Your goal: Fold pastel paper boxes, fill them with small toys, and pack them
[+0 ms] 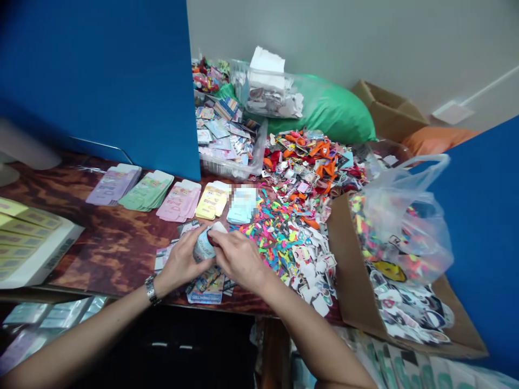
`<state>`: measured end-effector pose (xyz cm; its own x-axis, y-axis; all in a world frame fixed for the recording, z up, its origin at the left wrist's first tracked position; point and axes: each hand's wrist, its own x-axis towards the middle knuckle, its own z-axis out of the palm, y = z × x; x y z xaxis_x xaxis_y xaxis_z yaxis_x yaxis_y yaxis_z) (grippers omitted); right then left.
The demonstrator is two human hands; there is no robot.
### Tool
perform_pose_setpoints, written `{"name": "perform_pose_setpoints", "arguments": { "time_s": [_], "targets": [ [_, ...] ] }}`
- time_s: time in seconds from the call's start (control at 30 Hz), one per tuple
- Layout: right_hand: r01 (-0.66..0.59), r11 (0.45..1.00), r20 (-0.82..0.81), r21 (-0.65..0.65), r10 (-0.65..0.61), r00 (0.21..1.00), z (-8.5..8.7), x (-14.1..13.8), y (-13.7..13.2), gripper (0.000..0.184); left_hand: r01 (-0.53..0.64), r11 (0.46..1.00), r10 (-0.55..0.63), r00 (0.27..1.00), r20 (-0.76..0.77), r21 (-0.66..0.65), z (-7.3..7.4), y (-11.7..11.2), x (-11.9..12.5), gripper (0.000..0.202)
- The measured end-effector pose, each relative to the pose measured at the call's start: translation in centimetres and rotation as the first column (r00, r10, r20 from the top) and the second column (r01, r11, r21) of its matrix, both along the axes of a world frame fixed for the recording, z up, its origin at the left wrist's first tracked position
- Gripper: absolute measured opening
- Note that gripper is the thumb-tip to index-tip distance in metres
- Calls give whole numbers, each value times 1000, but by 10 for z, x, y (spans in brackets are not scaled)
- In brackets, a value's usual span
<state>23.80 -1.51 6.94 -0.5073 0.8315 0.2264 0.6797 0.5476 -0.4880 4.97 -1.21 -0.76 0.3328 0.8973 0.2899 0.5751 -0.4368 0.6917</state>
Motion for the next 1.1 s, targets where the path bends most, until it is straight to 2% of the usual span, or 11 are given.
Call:
{"name": "perform_pose_setpoints", "arguments": {
  "time_s": [0.1, 0.17, 0.27, 0.37, 0.47, 0.57, 0.67, 0.8, 0.93, 1.0, 1.1],
  "targets": [
    [82, 989, 21, 126, -85, 996, -1, 4, -6, 30, 0, 1000, 0, 999, 50, -15, 5, -1, 1, 72],
    [65, 986, 28, 154, -70, 997, -6, 6, -9, 24, 22, 999, -20, 997, 73, -31, 9, -3, 1, 76],
    [-2, 999, -24, 53, 3, 1000, -11, 9, -12, 22, 112, 993, -109, 991, 77, -43, 14, -5, -1, 83],
    [37, 996, -119, -79, -47, 992, -7, 13, -13, 28, 172, 982, -168, 984, 55, -78, 17, -6, -3, 83],
    [93, 993, -136, -71, -102, 985, -3, 16, -14, 27, 168, 979, -164, 985, 46, -112, 17, -7, -5, 78],
    [24, 999, -72, -38, -26, 997, -2, 16, -15, 24, 202, 975, -199, 979, 49, -93, 18, -9, -3, 69],
    [-31, 992, -128, -125, 15, 992, 0, 17, -15, 25, 225, 973, -222, 974, 55, -51, 19, -11, -1, 61],
    [46, 990, -240, -130, -76, 968, -1, 15, -17, 30, 204, 978, -202, 978, 47, -33, 20, -11, -2, 57],
    [228, 967, -299, -116, -253, 920, -13, 2, -24, 44, 179, 984, -178, 983, 40, -20, 21, -12, -3, 53],
    [281, 952, -349, -120, -305, 886, -17, -5, -27, 40, 174, 985, -174, 984, 39, 2, 20, -13, -3, 56],
    [255, 957, -446, -135, -289, 847, -19, -12, -27, 27, 148, 989, -149, 989, 14, 26, 18, -16, -3, 70]
  ]
}}
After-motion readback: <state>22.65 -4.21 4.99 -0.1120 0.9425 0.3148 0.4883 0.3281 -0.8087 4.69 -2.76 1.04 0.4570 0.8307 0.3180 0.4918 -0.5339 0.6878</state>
